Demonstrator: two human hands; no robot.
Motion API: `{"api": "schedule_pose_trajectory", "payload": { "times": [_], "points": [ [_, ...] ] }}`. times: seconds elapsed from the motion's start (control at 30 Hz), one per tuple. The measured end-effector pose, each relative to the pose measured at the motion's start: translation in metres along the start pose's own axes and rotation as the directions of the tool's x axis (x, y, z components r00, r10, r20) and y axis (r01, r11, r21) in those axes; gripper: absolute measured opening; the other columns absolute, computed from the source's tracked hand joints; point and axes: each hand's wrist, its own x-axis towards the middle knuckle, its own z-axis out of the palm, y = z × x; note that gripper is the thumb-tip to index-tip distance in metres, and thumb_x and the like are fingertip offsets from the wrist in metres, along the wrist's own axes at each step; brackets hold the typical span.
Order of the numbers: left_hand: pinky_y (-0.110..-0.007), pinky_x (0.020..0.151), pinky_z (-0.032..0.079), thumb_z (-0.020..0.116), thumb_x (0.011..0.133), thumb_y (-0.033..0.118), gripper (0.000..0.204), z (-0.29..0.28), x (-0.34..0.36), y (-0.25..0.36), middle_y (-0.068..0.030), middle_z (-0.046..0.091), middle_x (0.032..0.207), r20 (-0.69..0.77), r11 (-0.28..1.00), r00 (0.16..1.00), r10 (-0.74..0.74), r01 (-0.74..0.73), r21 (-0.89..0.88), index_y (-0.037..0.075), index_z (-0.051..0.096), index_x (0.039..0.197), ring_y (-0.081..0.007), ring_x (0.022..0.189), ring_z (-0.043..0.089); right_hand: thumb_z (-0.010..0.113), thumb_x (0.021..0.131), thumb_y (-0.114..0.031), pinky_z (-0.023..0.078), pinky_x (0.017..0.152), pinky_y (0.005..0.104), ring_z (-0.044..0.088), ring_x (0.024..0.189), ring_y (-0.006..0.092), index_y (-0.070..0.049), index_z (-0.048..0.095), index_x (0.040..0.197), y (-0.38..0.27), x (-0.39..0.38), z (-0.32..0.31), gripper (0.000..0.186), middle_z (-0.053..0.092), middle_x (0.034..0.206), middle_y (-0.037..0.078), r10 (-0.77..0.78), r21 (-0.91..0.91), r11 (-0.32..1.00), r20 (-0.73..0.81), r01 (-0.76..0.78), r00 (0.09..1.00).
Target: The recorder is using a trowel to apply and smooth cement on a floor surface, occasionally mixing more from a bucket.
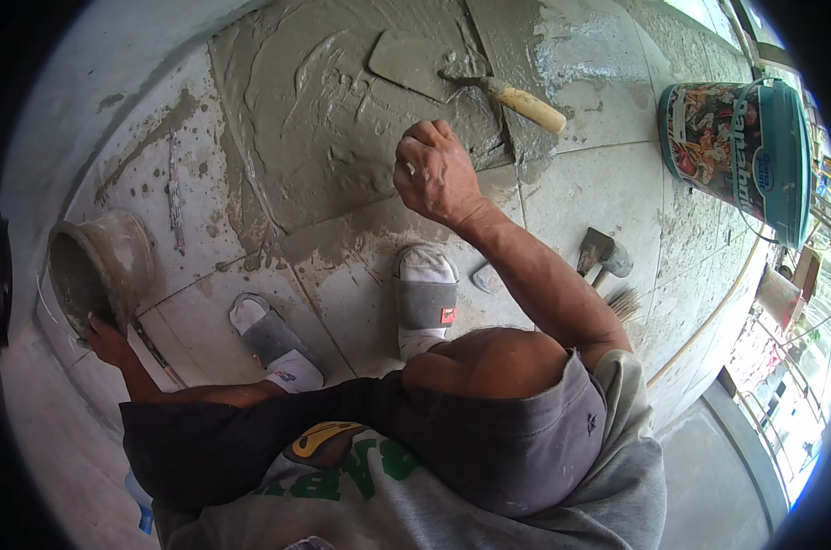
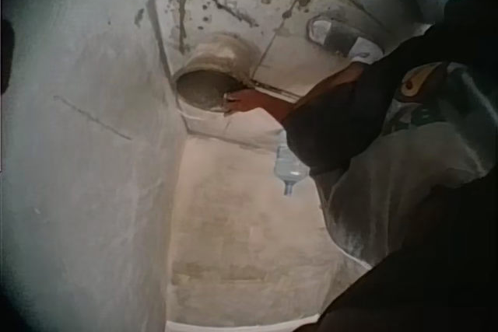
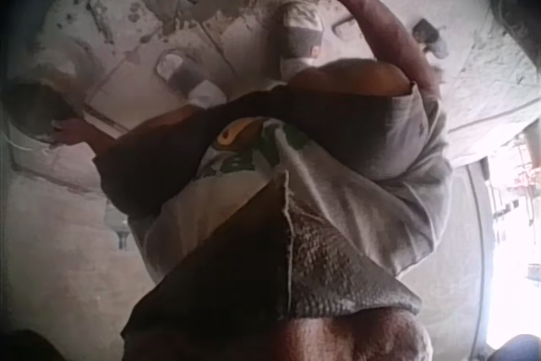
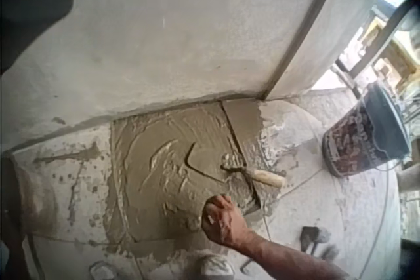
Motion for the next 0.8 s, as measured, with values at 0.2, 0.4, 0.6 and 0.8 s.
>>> {"api": "schedule_pose_trajectory", "payload": {
  "times": [0.2, 0.4, 0.6, 0.8],
  "points": [
    [-0.041, 0.095, 0.042, 0.046, 0.095, 0.05, 0.053, 0.01, -0.008, 0.006, -0.0156, 0.063, 0.119, 0.02, 0.999, 1.0, -0.004, 0.004, -0.042, 0.006, 0.062, 0.12, -0.0355, 0.11, 0.058, 0.06, 0.073, -0.01, 0.052, 0.074, 0.0417, 0.061, 0.085, 0.0331, -0.002, 0.06, 0.079, 0.003, 0.002, -0.02, 0.01, 0.057, 0.089, 0.015, 0.205, -0.048, 0.979, 0.174, -0.199, 0.963],
    [-0.041, 0.093, 0.043, 0.045, 0.096, 0.048, 0.051, 0.003, -0.006, 0.003, -0.0167, 0.063, 0.119, 0.014, 1.0, 1.0, -0.007, 0.007, -0.03, 0.006, 0.063, 0.118, -0.0362, 0.109, 0.058, 0.058, 0.077, -0.01, 0.053, 0.071, 0.0405, 0.063, 0.081, 0.0314, -0.002, 0.057, 0.081, 0.015, 0.025, -0.027, 0.009, 0.056, 0.089, 0.014, 0.037, -0.238, 0.971, 0.069, -0.02, 0.997],
    [-0.041, 0.093, 0.044, 0.045, 0.097, 0.046, 0.05, 0.02, -0.004, 0.004, -0.0174, 0.063, 0.118, 0.037, 0.996, 0.999, -0.018, 0.021, -0.084, 0.005, 0.063, 0.118, -0.037, 0.108, 0.058, 0.058, 0.078, -0.012, 0.053, 0.065, 0.0427, 0.062, 0.078, 0.0356, -0.003, 0.054, 0.08, 0.02, 0.019, -0.028, 0.01, 0.056, 0.091, 0.015, 0.199, -0.159, 0.965, -0.066, -0.207, 0.978],
    [-0.041, 0.092, 0.045, 0.042, 0.099, 0.044, 0.046, 0.031, 0.026, -0.081, -0.0158, 0.063, 0.118, -0.11, 0.92, 0.923, 0.37, -0.347, 0.18, 0.009, 0.063, 0.12, -0.0371, 0.108, 0.058, 0.058, 0.076, -0.011, 0.052, 0.067, 0.0473, 0.061, 0.077, 0.0386, -0.002, 0.054, 0.081, 0.027, 0.018, -0.024, 0.011, 0.056, 0.089, 0.018, 0.235, -0.024, 0.971, -0.056, -0.237, 0.97]
  ]
}}
